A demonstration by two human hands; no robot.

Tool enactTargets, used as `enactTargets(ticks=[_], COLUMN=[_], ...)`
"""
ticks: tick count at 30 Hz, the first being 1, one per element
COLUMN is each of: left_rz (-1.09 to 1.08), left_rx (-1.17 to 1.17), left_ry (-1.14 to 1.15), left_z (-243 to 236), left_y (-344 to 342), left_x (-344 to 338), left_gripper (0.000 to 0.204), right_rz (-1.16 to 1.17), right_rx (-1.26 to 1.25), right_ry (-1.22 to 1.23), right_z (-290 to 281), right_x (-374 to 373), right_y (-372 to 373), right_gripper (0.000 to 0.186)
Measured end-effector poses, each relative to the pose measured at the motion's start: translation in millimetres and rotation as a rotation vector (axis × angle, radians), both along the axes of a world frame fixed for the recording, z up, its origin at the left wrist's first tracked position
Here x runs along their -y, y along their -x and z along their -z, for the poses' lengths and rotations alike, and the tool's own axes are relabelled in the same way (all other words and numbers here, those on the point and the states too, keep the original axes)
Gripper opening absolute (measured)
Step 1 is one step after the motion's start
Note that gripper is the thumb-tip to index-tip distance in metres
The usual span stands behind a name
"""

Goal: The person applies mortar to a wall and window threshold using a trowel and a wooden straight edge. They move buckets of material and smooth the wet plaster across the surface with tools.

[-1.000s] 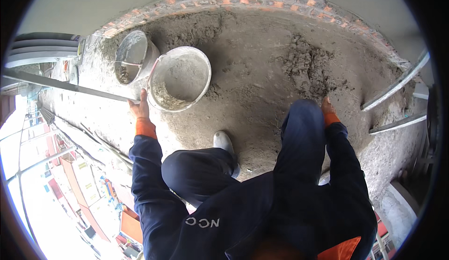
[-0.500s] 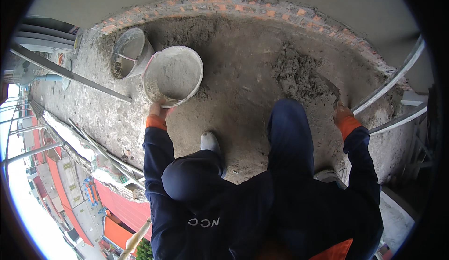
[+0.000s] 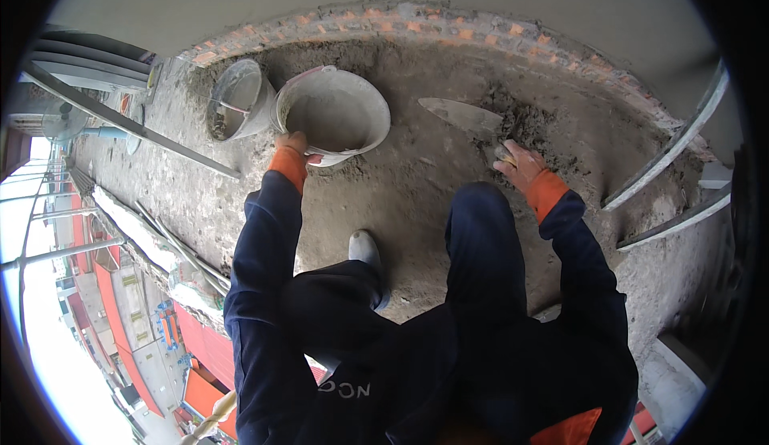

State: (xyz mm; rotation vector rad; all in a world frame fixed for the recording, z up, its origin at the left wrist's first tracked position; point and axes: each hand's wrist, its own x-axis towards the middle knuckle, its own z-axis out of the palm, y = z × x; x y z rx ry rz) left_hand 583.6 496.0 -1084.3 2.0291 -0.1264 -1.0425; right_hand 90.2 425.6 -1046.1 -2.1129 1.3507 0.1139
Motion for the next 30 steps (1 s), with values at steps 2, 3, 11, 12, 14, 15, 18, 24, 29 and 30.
enactTargets(ticks=[2, 3, 11, 12, 14, 15, 18, 24, 29, 30], left_rz=[0.074, 0.11, 0.169, 0.269, 0.45, 0.438, 0.45, 0.538, 0.426, 0.415], left_rx=[0.076, 0.078, 0.244, 0.357, 0.546, 0.516, 0.427, 0.53, 0.501, 0.49], left_ry=[-0.025, -0.019, -0.032, -0.064, -0.167, -0.146, -0.172, -0.213, -0.128, -0.104], left_z=[-2.9, -4.6, -5.8, -6.0, -7.1, -7.6, -9.1, -23.8, -36.3, -36.9], left_y=[10.2, 13.8, 30.2, 26.9, 17.8, 13.5, 3.2, 4.1, 17.3, 19.9], left_x=[-0.2, 1.2, 5.2, 7.2, 9.9, 10.6, 13.6, 19.9, 18.4, 16.2], left_gripper=[0.031, 0.032, 0.036, 0.037, 0.039, 0.039, 0.039, 0.035, 0.035, 0.035], right_rz=[-0.121, -0.198, -0.174, -0.25, -0.306, -0.259, -0.164, -0.21, -0.27, -0.288], right_rx=[-0.062, -0.062, -0.031, -0.087, -0.105, -0.102, -0.006, 0.061, 0.1, 0.163], right_ry=[0.086, 0.166, 0.158, 0.133, 0.051, 0.017, -0.038, -0.139, -0.174, -0.162], right_z=[4.0, 10.2, 68.3, 73.3, 81.8, 85.5, 97.1, 115.1, 113.9, 111.4], right_x=[24.3, 34.5, 69.5, 66.1, 57.9, 54.5, 45.0, 40.9, 39.0, 37.9], right_y=[-47.7, -75.3, -258.5, -265.2, -271.6, -271.2, -267.1, -277.8, -282.4, -281.8], right_gripper=[0.052, 0.048, 0.03, 0.028, 0.03, 0.033, 0.043, 0.06, 0.068, 0.067])
